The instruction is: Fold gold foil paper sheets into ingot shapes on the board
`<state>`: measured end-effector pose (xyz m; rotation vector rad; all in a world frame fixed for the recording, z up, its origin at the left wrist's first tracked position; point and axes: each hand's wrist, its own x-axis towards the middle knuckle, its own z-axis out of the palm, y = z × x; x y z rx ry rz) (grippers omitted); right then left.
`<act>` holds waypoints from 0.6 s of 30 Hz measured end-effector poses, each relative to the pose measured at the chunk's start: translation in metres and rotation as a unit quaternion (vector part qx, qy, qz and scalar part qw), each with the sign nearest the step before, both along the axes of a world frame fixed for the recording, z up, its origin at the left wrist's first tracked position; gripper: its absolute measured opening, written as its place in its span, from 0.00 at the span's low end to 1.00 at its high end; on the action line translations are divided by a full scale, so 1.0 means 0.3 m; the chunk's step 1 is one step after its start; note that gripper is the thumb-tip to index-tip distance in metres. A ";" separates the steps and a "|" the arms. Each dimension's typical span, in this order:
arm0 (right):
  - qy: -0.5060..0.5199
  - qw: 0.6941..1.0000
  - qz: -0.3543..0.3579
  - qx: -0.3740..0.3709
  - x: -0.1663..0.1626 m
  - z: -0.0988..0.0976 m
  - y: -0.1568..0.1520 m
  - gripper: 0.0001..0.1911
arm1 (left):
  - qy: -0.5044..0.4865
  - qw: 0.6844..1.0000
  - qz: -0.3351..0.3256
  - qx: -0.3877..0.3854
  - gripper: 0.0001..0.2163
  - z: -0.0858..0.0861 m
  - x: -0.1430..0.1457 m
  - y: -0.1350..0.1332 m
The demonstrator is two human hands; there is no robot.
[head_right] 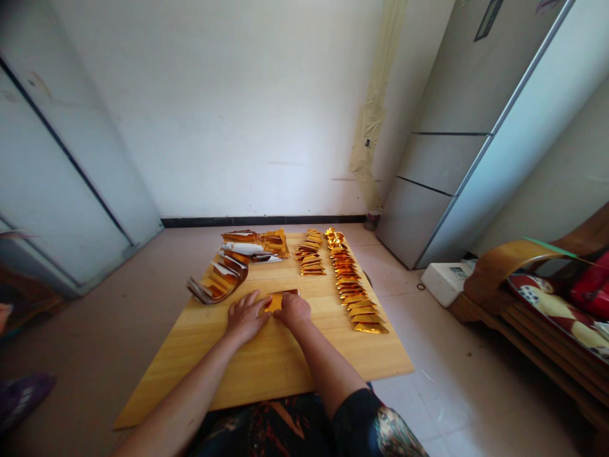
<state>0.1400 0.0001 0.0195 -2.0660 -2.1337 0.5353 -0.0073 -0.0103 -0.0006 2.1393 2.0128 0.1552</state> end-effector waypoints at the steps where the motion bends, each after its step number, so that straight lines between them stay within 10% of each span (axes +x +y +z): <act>1: 0.002 1.000 -0.003 -0.001 -0.001 0.000 0.001 0.13 | 0.000 1.000 0.000 0.000 0.20 0.000 0.000 0.001; 18: 0.049 0.999 -0.019 -0.007 0.057 -0.024 0.034 0.07 | -0.010 1.000 0.000 -0.010 0.21 -0.003 -0.007 0.009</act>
